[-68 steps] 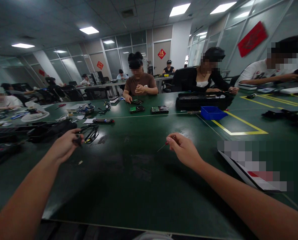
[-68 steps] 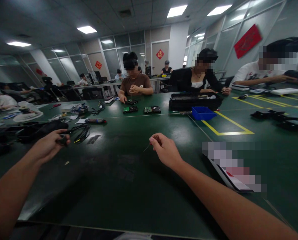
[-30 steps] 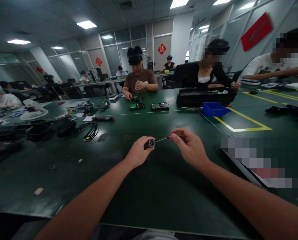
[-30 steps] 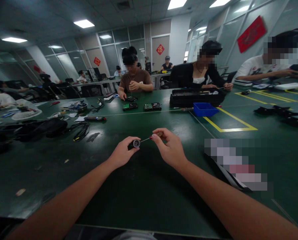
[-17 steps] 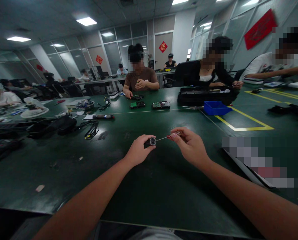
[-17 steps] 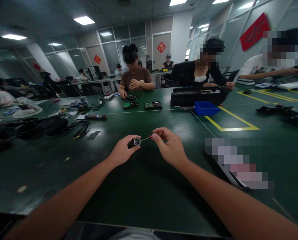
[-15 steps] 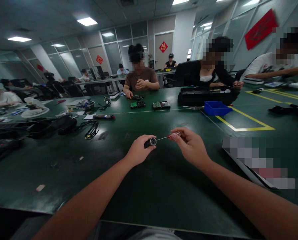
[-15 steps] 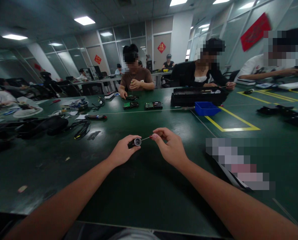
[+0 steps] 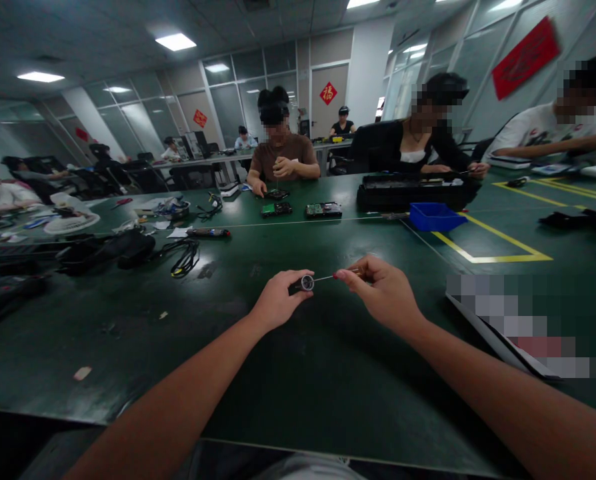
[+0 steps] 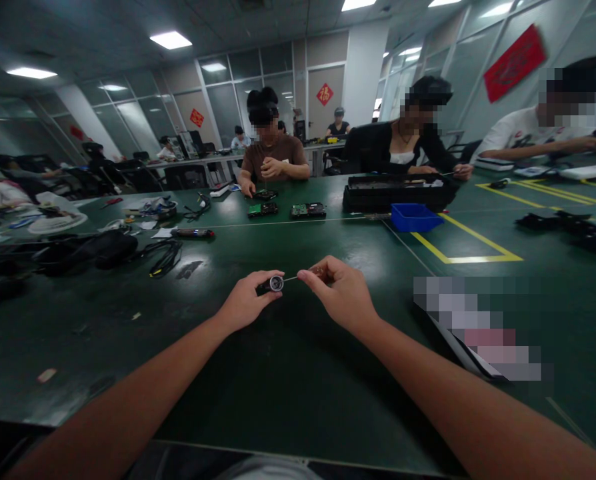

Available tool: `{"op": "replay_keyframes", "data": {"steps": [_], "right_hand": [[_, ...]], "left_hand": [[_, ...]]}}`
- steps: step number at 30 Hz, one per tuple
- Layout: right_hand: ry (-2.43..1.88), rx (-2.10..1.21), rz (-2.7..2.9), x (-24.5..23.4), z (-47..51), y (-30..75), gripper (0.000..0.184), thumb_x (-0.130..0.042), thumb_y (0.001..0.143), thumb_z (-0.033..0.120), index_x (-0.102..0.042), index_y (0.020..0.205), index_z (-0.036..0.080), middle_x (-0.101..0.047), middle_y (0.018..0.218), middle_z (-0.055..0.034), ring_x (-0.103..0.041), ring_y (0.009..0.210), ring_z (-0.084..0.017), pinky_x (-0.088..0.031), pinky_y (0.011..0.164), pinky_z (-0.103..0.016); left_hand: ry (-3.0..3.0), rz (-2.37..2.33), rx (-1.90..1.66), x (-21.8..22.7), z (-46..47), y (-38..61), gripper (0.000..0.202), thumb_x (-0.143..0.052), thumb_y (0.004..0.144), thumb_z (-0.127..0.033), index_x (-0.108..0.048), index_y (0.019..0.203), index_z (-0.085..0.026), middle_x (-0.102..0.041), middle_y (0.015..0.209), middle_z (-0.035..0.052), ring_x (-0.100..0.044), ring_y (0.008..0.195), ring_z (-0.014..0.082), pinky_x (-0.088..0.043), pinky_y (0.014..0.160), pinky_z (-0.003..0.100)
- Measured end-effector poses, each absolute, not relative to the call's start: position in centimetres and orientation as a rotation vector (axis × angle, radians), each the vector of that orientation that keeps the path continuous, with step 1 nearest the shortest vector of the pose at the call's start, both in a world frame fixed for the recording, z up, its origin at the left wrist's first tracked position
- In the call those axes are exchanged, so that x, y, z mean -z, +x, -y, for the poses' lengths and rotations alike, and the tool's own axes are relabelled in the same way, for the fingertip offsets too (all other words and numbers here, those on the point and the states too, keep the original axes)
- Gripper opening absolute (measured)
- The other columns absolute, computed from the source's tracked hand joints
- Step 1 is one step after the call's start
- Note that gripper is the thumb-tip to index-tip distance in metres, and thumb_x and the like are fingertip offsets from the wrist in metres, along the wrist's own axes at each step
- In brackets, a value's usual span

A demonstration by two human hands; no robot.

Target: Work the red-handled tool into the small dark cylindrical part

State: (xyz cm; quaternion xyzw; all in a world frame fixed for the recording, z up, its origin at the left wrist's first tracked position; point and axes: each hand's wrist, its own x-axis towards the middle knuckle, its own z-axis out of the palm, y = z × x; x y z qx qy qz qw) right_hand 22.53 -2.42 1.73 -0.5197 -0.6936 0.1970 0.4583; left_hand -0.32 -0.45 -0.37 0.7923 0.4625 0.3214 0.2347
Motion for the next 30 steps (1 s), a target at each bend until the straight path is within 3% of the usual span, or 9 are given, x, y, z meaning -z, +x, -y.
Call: {"op": "replay_keyframes", "data": {"steps": [5, 12, 18, 24, 27, 30], "right_hand": [[-1.108, -0.572, 1.799, -1.54, 2.46, 22.57, 0.018, -0.054, 0.093, 0.034, -0.066, 0.100, 0.022, -0.071, 0.081, -0.0023, -0.067, 0.074, -0.018, -0.049, 0.068, -0.032], [-1.211, -0.526, 1.837, -1.74, 2.50, 22.48, 0.038, -0.041, 0.100, 0.047, -0.068, 0.095, 0.022, -0.058, 0.063, 0.0010, -0.057, 0.056, -0.016, -0.041, 0.055, -0.030], [-1.193, -0.522, 1.792, -1.33, 2.56, 22.37, 0.034, -0.046, 0.097, 0.034, -0.056, 0.126, 0.020, -0.067, 0.087, -0.0042, -0.064, 0.075, -0.020, -0.047, 0.066, -0.033], [-1.211, -0.613, 1.797, -1.18, 2.44, 22.36, 0.035, -0.039, 0.101, 0.043, -0.060, 0.121, 0.023, -0.067, 0.085, -0.0040, -0.062, 0.070, -0.019, -0.047, 0.064, -0.034], [-1.183, -0.626, 1.718, -1.28, 2.54, 22.12, 0.033, -0.049, 0.097, 0.042, -0.058, 0.121, 0.022, -0.068, 0.089, -0.0050, -0.064, 0.076, -0.020, -0.049, 0.069, -0.036], [-1.121, -0.742, 1.570, -1.31, 2.44, 21.91, 0.028, -0.058, 0.092, 0.044, -0.063, 0.108, 0.021, -0.070, 0.090, -0.0063, -0.066, 0.082, -0.021, -0.052, 0.075, -0.037]], "left_hand": [[2.196, -1.260, -0.904, 0.87, 0.17, -0.41, 0.040, -0.069, 0.086, -0.023, -0.064, 0.125, -0.028, -0.068, 0.115, 0.0027, -0.060, 0.109, 0.0225, -0.044, 0.098, 0.040], [2.207, -1.254, -0.909, 0.94, 0.07, -0.34, 0.040, -0.071, 0.084, -0.020, -0.066, 0.123, -0.028, -0.069, 0.115, 0.0023, -0.060, 0.108, 0.0217, -0.044, 0.098, 0.038], [2.212, -1.265, -0.885, 0.70, 0.22, -0.30, 0.040, -0.070, 0.085, -0.021, -0.065, 0.124, -0.027, -0.068, 0.117, 0.0026, -0.059, 0.110, 0.0224, -0.044, 0.098, 0.039], [2.204, -1.269, -0.864, 0.42, 0.30, -0.24, 0.039, -0.070, 0.085, -0.019, -0.066, 0.122, -0.027, -0.069, 0.116, 0.0031, -0.060, 0.109, 0.0227, -0.044, 0.097, 0.040], [2.197, -1.276, -0.867, 0.39, 0.36, -0.15, 0.039, -0.070, 0.084, -0.019, -0.066, 0.122, -0.026, -0.069, 0.114, 0.0031, -0.060, 0.108, 0.0227, -0.044, 0.097, 0.040], [2.193, -1.260, -0.904, 0.36, 0.41, -0.09, 0.040, -0.071, 0.084, -0.018, -0.065, 0.124, -0.025, -0.069, 0.116, 0.0037, -0.060, 0.109, 0.0223, -0.044, 0.098, 0.040]]}}
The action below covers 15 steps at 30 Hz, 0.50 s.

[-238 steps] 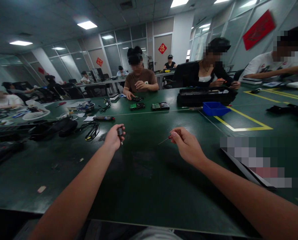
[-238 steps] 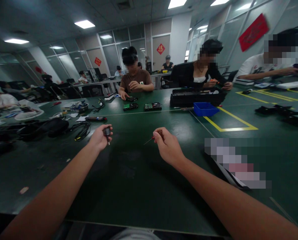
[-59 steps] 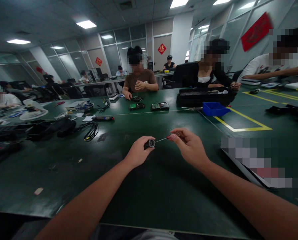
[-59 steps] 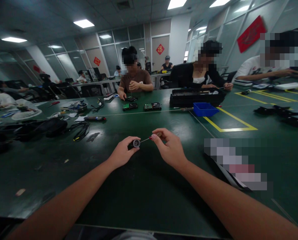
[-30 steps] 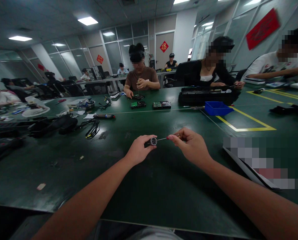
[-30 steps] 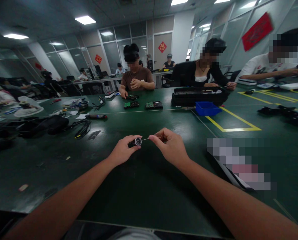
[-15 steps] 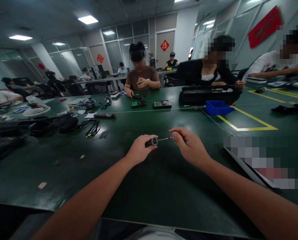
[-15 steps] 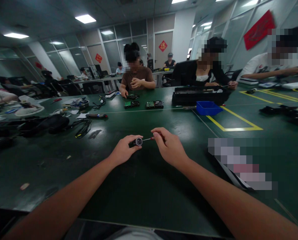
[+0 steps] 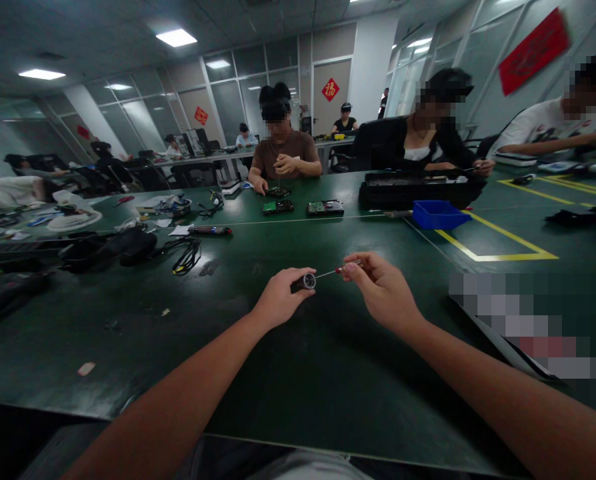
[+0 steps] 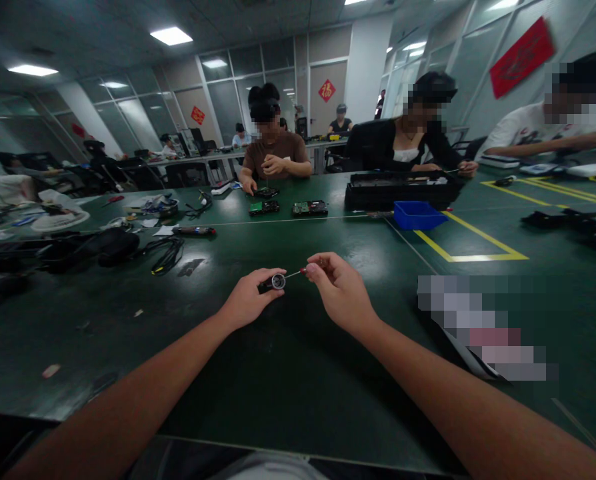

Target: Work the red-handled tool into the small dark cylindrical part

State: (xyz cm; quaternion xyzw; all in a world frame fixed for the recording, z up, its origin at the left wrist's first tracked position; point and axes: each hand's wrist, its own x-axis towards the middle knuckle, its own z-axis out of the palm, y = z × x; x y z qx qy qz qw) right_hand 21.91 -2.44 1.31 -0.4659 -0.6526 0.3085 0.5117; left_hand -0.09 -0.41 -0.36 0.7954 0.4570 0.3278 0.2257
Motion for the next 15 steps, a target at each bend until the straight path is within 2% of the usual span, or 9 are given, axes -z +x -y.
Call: {"op": "replay_keyframes", "data": {"steps": [3, 7, 11, 15], "right_hand": [[-1.044, -0.947, 1.349, -1.2, 1.8, 21.9, 0.026, -0.061, 0.090, 0.045, -0.067, 0.098, 0.021, -0.069, 0.087, -0.0055, -0.065, 0.080, -0.020, -0.053, 0.078, -0.038], [-0.987, -1.353, 0.992, -0.7, 0.7, 22.1, 0.027, -0.064, 0.086, 0.046, -0.064, 0.080, 0.020, -0.061, 0.070, -0.0019, -0.060, 0.064, -0.016, -0.055, 0.068, -0.035], [-0.993, -1.179, 1.047, 0.0, 0.4, 22.1, 0.026, -0.067, 0.085, 0.046, -0.064, 0.084, 0.021, -0.064, 0.077, -0.0021, -0.062, 0.069, -0.016, -0.055, 0.070, -0.034], [-1.044, -0.914, 1.299, 0.0, 1.0, 22.1, 0.027, -0.059, 0.092, 0.048, -0.065, 0.093, 0.021, -0.068, 0.084, -0.0032, -0.064, 0.075, -0.018, -0.053, 0.073, -0.036]], "left_hand": [[2.249, -1.211, -0.936, 0.2, 0.5, -0.1, 0.041, -0.070, 0.086, -0.019, -0.064, 0.125, -0.025, -0.068, 0.120, 0.0041, -0.059, 0.113, 0.0224, -0.042, 0.101, 0.041], [2.302, -1.184, -0.912, 0.0, 0.5, -0.1, 0.040, -0.069, 0.088, -0.021, -0.064, 0.127, -0.028, -0.067, 0.125, 0.0039, -0.058, 0.117, 0.0230, -0.040, 0.103, 0.043], [2.283, -1.202, -0.854, 0.2, 0.3, -0.2, 0.039, -0.070, 0.087, -0.023, -0.064, 0.125, -0.027, -0.069, 0.119, 0.0033, -0.059, 0.112, 0.0227, -0.041, 0.099, 0.042], [2.261, -1.227, -0.837, 0.1, 0.3, -0.2, 0.040, -0.070, 0.087, -0.024, -0.064, 0.126, -0.027, -0.069, 0.116, 0.0034, -0.060, 0.108, 0.0224, -0.042, 0.096, 0.040]]}}
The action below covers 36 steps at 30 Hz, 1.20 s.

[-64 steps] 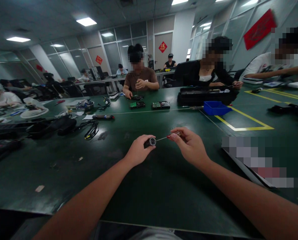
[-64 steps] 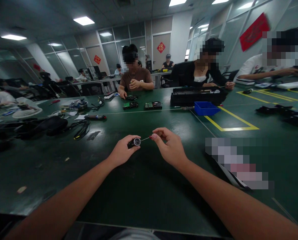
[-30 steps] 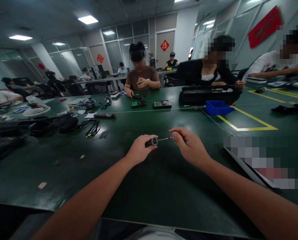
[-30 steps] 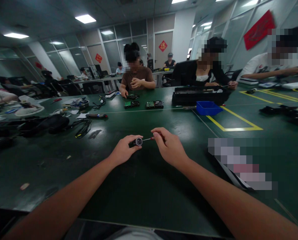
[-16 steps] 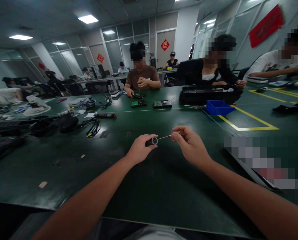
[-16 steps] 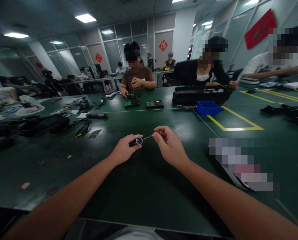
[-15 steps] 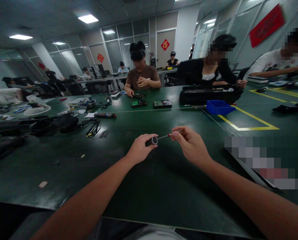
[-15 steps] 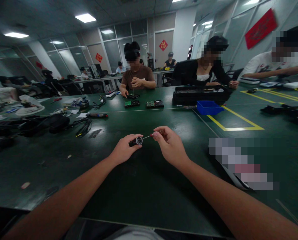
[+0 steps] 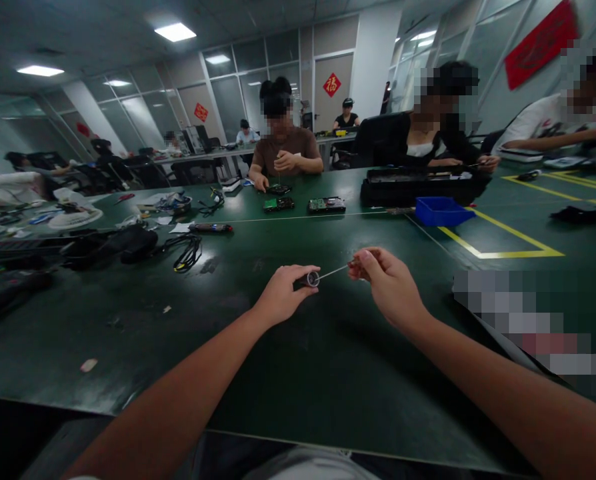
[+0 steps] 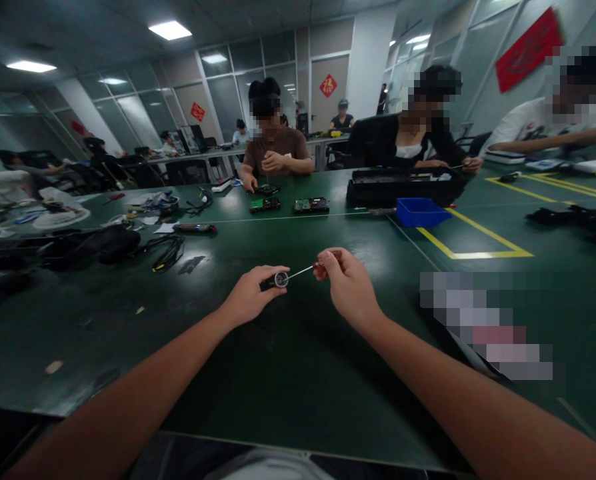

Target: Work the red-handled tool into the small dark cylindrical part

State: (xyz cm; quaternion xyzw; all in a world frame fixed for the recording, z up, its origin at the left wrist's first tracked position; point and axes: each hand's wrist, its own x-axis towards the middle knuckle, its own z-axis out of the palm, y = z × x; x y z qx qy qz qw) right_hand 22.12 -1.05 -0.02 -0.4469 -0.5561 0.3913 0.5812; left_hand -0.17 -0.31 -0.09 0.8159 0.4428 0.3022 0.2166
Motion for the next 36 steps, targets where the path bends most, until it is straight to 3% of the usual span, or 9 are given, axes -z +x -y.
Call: {"op": "replay_keyframes", "data": {"steps": [8, 13, 20, 26, 32, 36], "right_hand": [[-1.096, -0.757, 1.484, -1.6, 2.2, 21.8, 0.027, -0.054, 0.094, 0.046, -0.064, 0.095, 0.020, -0.071, 0.082, -0.0055, -0.068, 0.075, -0.020, -0.054, 0.072, -0.036], [-1.284, -0.605, 1.603, -2.3, 2.7, 22.0, 0.033, -0.061, 0.088, 0.053, -0.066, 0.083, 0.021, -0.068, 0.066, -0.0028, -0.063, 0.060, -0.019, -0.047, 0.059, -0.032], [-1.215, -0.614, 1.739, -2.2, 2.8, 22.0, 0.021, -0.051, 0.094, 0.038, -0.061, 0.101, 0.021, -0.069, 0.076, -0.0025, -0.065, 0.069, -0.019, -0.047, 0.063, -0.032], [-1.339, -0.498, 1.782, -2.0, 2.5, 22.2, 0.038, -0.046, 0.097, 0.052, -0.068, 0.091, 0.022, -0.061, 0.062, -0.0001, -0.055, 0.055, -0.017, -0.035, 0.052, -0.031], [-1.221, -0.520, 1.768, -1.9, 2.8, 22.0, 0.025, -0.047, 0.096, 0.035, -0.061, 0.112, 0.022, -0.069, 0.089, -0.0052, -0.062, 0.072, -0.020, -0.044, 0.063, -0.033], [-1.228, -0.568, 1.800, -1.9, 2.8, 22.0, 0.026, -0.046, 0.097, 0.044, -0.061, 0.103, 0.023, -0.065, 0.080, -0.0035, -0.061, 0.072, -0.020, -0.044, 0.063, -0.033]], "left_hand": [[2.257, -1.249, -0.845, 0.0, 0.7, 0.1, 0.040, -0.071, 0.086, -0.026, -0.064, 0.126, -0.028, -0.070, 0.114, 0.0026, -0.060, 0.105, 0.0229, -0.042, 0.094, 0.040], [2.265, -1.275, -0.832, 0.2, 0.5, 0.0, 0.039, -0.070, 0.086, -0.026, -0.065, 0.125, -0.029, -0.069, 0.116, 0.0037, -0.059, 0.109, 0.0246, -0.041, 0.099, 0.044], [2.266, -1.270, -0.835, 0.4, 0.3, -0.1, 0.040, -0.072, 0.085, -0.022, -0.065, 0.124, -0.027, -0.069, 0.115, 0.0044, -0.060, 0.108, 0.0239, -0.043, 0.098, 0.042], [2.244, -1.284, -0.824, 0.1, 0.3, 0.1, 0.039, -0.071, 0.084, -0.020, -0.066, 0.123, -0.026, -0.070, 0.116, 0.0042, -0.061, 0.108, 0.0235, -0.043, 0.099, 0.042], [2.233, -1.282, -0.835, 0.2, 0.3, 0.0, 0.039, -0.070, 0.085, -0.021, -0.065, 0.124, -0.026, -0.069, 0.118, 0.0045, -0.060, 0.110, 0.0238, -0.043, 0.099, 0.042], [2.224, -1.284, -0.845, 0.2, 0.3, -0.1, 0.039, -0.070, 0.086, -0.021, -0.065, 0.124, -0.025, -0.069, 0.117, 0.0045, -0.060, 0.110, 0.0235, -0.043, 0.099, 0.042]]}}
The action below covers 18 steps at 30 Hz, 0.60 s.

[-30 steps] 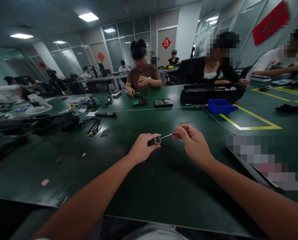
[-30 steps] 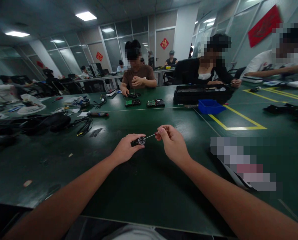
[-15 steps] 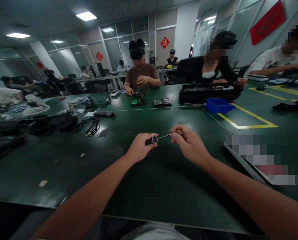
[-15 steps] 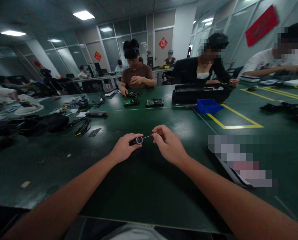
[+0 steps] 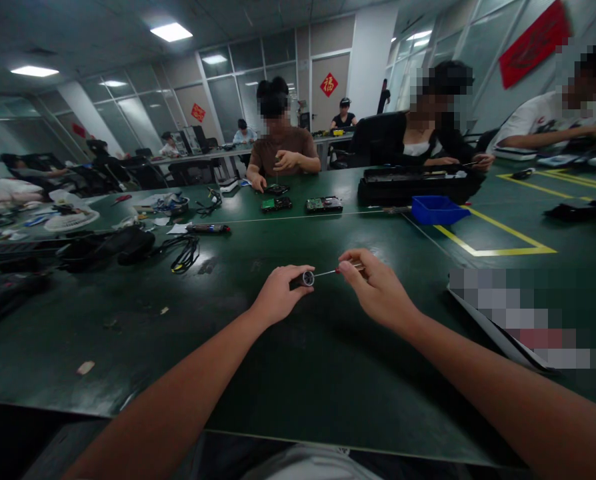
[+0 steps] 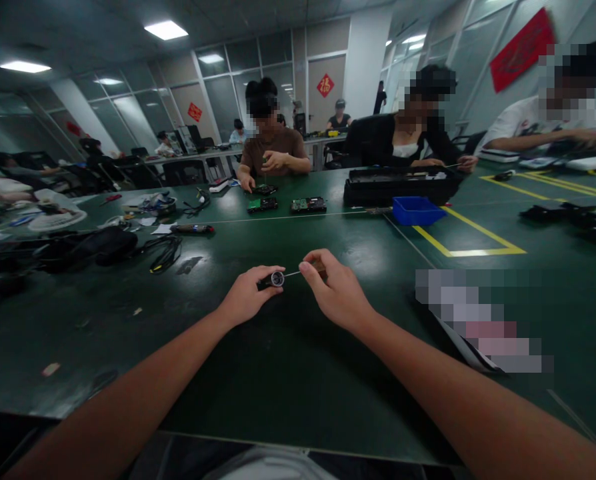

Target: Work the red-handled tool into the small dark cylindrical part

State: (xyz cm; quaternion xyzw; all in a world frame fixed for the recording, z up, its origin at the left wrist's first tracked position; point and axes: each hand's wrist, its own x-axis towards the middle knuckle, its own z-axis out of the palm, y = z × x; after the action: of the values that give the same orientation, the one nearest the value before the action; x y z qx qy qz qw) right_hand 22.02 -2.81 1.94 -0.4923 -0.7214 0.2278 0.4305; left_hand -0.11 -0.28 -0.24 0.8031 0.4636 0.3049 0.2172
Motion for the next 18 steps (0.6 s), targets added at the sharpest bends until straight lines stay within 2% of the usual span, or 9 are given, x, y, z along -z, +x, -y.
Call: {"op": "replay_keyframes", "data": {"steps": [3, 7, 11, 14, 18], "right_hand": [[-1.261, -0.572, 1.784, -1.7, 2.7, 22.0, 0.030, -0.040, 0.099, 0.044, -0.062, 0.103, 0.024, -0.061, 0.071, -0.0013, -0.058, 0.065, -0.019, -0.042, 0.059, -0.033], [-1.193, -0.699, 1.585, -1.2, 2.4, 21.9, 0.027, -0.053, 0.093, 0.042, -0.060, 0.110, 0.022, -0.066, 0.084, -0.0041, -0.062, 0.075, -0.020, -0.049, 0.067, -0.035], [-1.042, -1.021, 1.285, -0.9, 1.3, 22.1, 0.028, -0.060, 0.089, 0.048, -0.064, 0.096, 0.021, -0.067, 0.088, -0.0056, -0.064, 0.081, -0.020, -0.054, 0.080, -0.039], [-1.014, -1.247, 1.126, -0.5, 0.3, 22.5, 0.029, -0.061, 0.087, 0.050, -0.061, 0.081, 0.021, -0.063, 0.076, -0.0041, -0.061, 0.068, -0.018, -0.057, 0.074, -0.040], [-1.056, -1.080, 1.142, 0.2, -0.4, 22.8, 0.031, -0.064, 0.085, 0.053, -0.063, 0.083, 0.022, -0.065, 0.080, -0.0036, -0.063, 0.072, -0.018, -0.057, 0.074, -0.038]], "left_hand": [[2.235, -1.282, -0.830, 0.3, 0.3, -0.1, 0.038, -0.070, 0.086, -0.022, -0.065, 0.124, -0.026, -0.069, 0.117, 0.0044, -0.060, 0.109, 0.0238, -0.043, 0.099, 0.043], [2.243, -1.304, -0.823, 0.3, 0.3, 0.0, 0.039, -0.068, 0.087, -0.024, -0.063, 0.126, -0.027, -0.069, 0.117, 0.0047, -0.060, 0.109, 0.0244, -0.043, 0.099, 0.043], [2.311, -1.285, -0.905, 0.0, 0.0, -0.2, 0.040, -0.065, 0.090, -0.026, -0.060, 0.130, -0.027, -0.067, 0.124, 0.0046, -0.058, 0.115, 0.0237, -0.040, 0.103, 0.044], [2.390, -1.291, -0.943, -0.2, -0.4, -0.5, 0.039, -0.064, 0.091, -0.026, -0.059, 0.130, -0.027, -0.066, 0.126, 0.0043, -0.057, 0.117, 0.0233, -0.037, 0.106, 0.046], [2.374, -1.358, -0.882, 0.0, -0.7, -0.8, 0.040, -0.066, 0.089, -0.023, -0.061, 0.129, -0.027, -0.068, 0.122, 0.0048, -0.058, 0.111, 0.0241, -0.039, 0.104, 0.046]]}}
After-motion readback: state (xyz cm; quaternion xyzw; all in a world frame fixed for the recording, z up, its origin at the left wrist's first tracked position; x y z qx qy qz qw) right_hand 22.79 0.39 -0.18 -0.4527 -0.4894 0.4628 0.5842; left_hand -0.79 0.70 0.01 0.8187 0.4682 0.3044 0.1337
